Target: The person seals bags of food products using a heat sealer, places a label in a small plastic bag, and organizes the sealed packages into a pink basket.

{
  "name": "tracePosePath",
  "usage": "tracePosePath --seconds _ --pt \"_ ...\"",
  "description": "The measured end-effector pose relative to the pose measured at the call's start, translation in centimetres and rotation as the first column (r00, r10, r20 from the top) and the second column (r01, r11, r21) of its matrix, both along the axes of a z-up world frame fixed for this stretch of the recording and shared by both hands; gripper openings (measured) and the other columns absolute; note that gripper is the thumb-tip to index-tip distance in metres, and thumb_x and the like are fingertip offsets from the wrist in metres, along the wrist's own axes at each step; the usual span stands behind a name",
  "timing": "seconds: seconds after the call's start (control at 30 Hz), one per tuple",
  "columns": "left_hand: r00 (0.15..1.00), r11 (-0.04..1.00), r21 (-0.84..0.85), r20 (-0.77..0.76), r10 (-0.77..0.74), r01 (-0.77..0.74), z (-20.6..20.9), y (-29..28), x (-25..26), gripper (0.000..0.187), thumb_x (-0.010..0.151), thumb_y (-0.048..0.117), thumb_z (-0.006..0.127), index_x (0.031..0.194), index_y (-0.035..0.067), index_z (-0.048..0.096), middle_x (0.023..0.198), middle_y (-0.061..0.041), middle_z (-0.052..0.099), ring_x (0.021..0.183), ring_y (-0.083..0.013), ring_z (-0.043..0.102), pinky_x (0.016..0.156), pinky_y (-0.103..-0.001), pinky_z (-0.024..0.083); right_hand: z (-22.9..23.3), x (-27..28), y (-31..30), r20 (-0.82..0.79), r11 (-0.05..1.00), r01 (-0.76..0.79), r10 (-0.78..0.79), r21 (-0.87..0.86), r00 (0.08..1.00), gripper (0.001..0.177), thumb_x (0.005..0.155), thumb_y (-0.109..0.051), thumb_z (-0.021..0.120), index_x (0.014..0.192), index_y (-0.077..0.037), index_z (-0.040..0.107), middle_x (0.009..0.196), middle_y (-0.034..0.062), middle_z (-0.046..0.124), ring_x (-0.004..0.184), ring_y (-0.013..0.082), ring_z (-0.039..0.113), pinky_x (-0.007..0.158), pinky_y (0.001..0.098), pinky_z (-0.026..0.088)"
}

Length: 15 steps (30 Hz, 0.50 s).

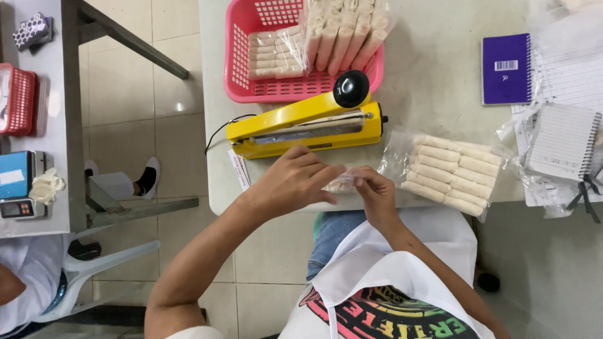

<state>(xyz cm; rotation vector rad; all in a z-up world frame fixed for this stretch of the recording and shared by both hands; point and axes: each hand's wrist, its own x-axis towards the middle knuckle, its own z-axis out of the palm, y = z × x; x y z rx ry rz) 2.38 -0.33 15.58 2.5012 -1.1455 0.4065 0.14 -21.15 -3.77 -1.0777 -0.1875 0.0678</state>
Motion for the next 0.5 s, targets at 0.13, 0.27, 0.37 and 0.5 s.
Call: tracePosePath --seconds 0.13,0.27,0.37,0.5 --pt "0.999 0.999 0.048 0.034 0.001 -0.003 -0.7 1.1 -0.5 0.03 0.089 0.034 0.075 0.109 0.013 0.066 0.09 -0.009 0.077 0.087 -0.0217 0.074 0.093 -0.037 0.049 0.5 0.1 0.0 0.015 0.998 0.016 -0.015 -0.065 1.0 0.018 0.099 -0.014 0.069 0.097 0.004 0.072 0.091 0.016 0.069 0.091 0.0221 0.067 0.086 0.0364 0.051" --pt "1.0 1.0 0.024 0.002 -0.014 0.014 0.1 1.1 -0.4 0.025 0.09 0.026 0.08 0.111 0.018 0.07 0.097 -0.005 0.077 0.09 -0.0209 0.071 0.09 -0.038 0.047 1.1 -0.1 0.0 -0.003 0.997 0.009 -0.009 -0.074 1.0 0.016 0.101 -0.012 0.067 0.096 0.002 0.073 0.09 0.0134 0.068 0.087 0.0178 0.064 0.084 0.0347 0.051" --pt "0.985 0.999 -0.035 -0.168 -0.035 0.029 1.3 0.6 0.0 0.032 0.088 0.028 0.081 0.115 0.014 0.071 0.095 -0.009 0.076 0.09 -0.0259 0.071 0.087 -0.041 0.049 1.6 -0.2 0.0 -0.028 0.998 -0.002 0.0 -0.067 1.0 0.016 0.101 -0.012 0.067 0.096 0.002 0.073 0.089 0.0121 0.068 0.087 0.0165 0.063 0.084 0.0339 0.05" --pt "0.975 1.0 -0.014 -0.221 -0.008 0.005 -0.4 0.7 0.4 0.015 0.095 0.012 0.072 0.109 0.01 0.073 0.087 -0.01 0.075 0.083 -0.0265 0.073 0.082 -0.037 0.052 1.5 -0.4 -0.1 -0.038 0.998 -0.002 0.0 -0.063 0.999 0.015 0.101 -0.012 0.067 0.094 0.0 0.074 0.087 0.0104 0.067 0.086 0.0167 0.064 0.084 0.0336 0.051"
